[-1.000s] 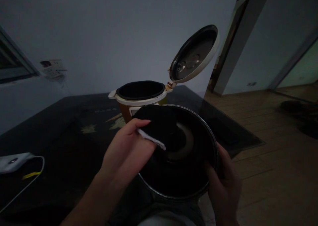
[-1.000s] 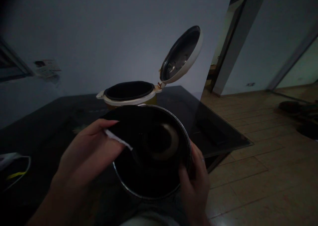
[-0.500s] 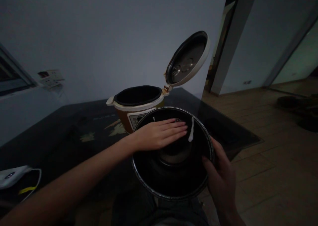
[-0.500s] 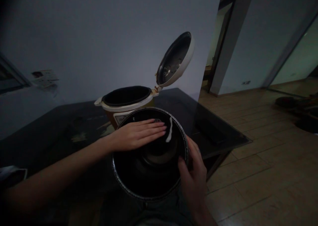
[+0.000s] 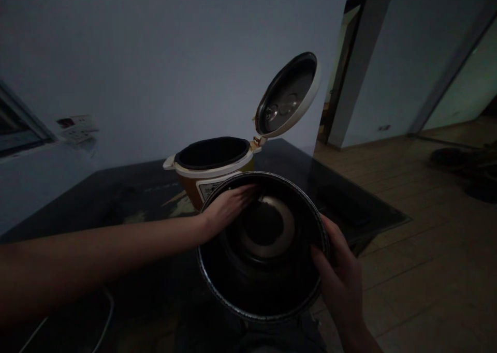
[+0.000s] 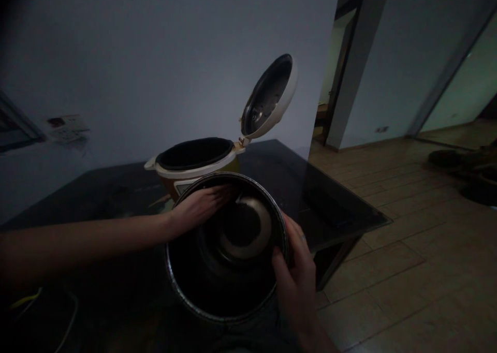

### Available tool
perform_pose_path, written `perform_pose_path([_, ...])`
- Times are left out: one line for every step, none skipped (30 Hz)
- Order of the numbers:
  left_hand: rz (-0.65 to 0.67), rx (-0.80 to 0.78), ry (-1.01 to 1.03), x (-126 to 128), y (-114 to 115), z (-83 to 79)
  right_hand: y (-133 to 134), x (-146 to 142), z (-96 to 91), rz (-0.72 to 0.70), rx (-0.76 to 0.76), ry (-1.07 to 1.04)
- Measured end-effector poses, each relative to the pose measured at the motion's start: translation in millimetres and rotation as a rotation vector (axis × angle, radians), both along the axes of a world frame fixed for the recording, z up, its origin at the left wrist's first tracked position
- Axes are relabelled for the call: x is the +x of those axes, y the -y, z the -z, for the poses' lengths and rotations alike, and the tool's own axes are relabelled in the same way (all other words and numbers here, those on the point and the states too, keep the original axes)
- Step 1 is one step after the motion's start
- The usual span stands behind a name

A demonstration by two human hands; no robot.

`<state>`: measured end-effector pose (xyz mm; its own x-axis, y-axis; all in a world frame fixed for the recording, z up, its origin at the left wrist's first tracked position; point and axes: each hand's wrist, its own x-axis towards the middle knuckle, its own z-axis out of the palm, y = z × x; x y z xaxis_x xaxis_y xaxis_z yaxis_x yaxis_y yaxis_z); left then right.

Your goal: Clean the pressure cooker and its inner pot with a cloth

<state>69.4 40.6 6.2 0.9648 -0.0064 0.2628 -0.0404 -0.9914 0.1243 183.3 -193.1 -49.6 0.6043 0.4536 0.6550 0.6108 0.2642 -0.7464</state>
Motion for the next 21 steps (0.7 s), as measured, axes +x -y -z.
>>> perform_pose_path([-0.012, -0.009, 0.011, -2.2, 3.2, 0.5, 0.2, -0.4, -0.1, 0.004, 0.001, 0.010])
perform_pose_path([-0.021, -0.019, 0.014, -3.2, 6.7, 0.6, 0.4, -1.2, -0.5, 0.005, 0.002, 0.018])
perform_pose_path([-0.026, -0.030, 0.010, -2.9, 10.3, 0.4, 0.7, -2.1, -1.2, 0.004, 0.003, 0.025])
perform_pose_path([-0.025, -0.037, -0.002, -1.4, 13.7, 0.1, 1.0, -3.3, -2.1, 0.000, 0.003, 0.032])
perform_pose_path([-0.019, -0.040, -0.021, 1.3, 16.9, -0.4, 1.4, -4.4, -3.1, -0.002, 0.003, 0.041])
perform_pose_path([-0.008, -0.041, -0.044, 4.7, 19.6, -1.0, 1.7, -5.6, -4.1, -0.002, 0.001, 0.049])
perform_pose_path([0.003, -0.042, -0.070, 8.6, 22.0, -1.8, 2.0, -6.6, -4.9, -0.004, 0.000, 0.057])
perform_pose_path([0.016, -0.044, -0.101, 12.7, 23.9, -2.9, 2.3, -7.4, -5.6, -0.008, -0.001, 0.067])
perform_pose_path([0.030, -0.052, -0.133, 16.6, 25.2, -4.4, 2.4, -8.1, -6.0, -0.013, -0.002, 0.075])
perform_pose_path([0.041, -0.066, -0.159, 20.1, 25.8, -6.3, 2.4, -8.5, -6.2, -0.018, -0.001, 0.080])
perform_pose_path([0.049, -0.085, -0.173, 23.0, 25.7, -8.4, 2.3, -8.7, -6.2, -0.023, 0.000, 0.083])
perform_pose_path([0.057, -0.106, -0.180, 25.2, 24.7, -10.7, 2.1, -8.8, -6.2, -0.027, 0.000, 0.085])
perform_pose_path([0.058, -0.125, -0.177, 26.6, 22.8, -12.9, 1.8, -8.7, -6.1, -0.027, 0.000, 0.084])
perform_pose_path([0.054, -0.141, -0.167, 27.1, 20.1, -14.9, 1.6, -8.4, -6.0, -0.022, -0.002, 0.078])
perform_pose_path([0.043, -0.153, -0.151, 26.6, 16.8, -16.3, 1.5, -8.1, -5.8, -0.016, -0.005, 0.071])
perform_pose_path([0.033, -0.160, -0.130, 25.0, 13.1, -17.2, 1.5, -7.8, -5.6, -0.009, -0.009, 0.064])
perform_pose_path([0.026, -0.162, -0.105, 22.2, 9.4, -17.5, 1.6, -7.4, -5.4, -0.001, -0.013, 0.057])
perform_pose_path([0.024, -0.160, -0.070, 18.3, 6.1, -17.4, 1.8, -7.1, -4.9, 0.007, -0.016, 0.050])
perform_pose_path([0.027, -0.151, -0.031, 13.4, 3.5, -17.0, 2.2, -6.9, -4.3, 0.015, -0.018, 0.044])
perform_pose_path([0.033, -0.132, 0.003, 7.6, 1.9, -16.7, 2.5, -6.8, -3.5, 0.020, -0.020, 0.037])
perform_pose_path([0.034, -0.098, 0.025, 1.1, 1.4, -16.9, 2.8, -6.6, -2.6, 0.024, -0.022, 0.032])
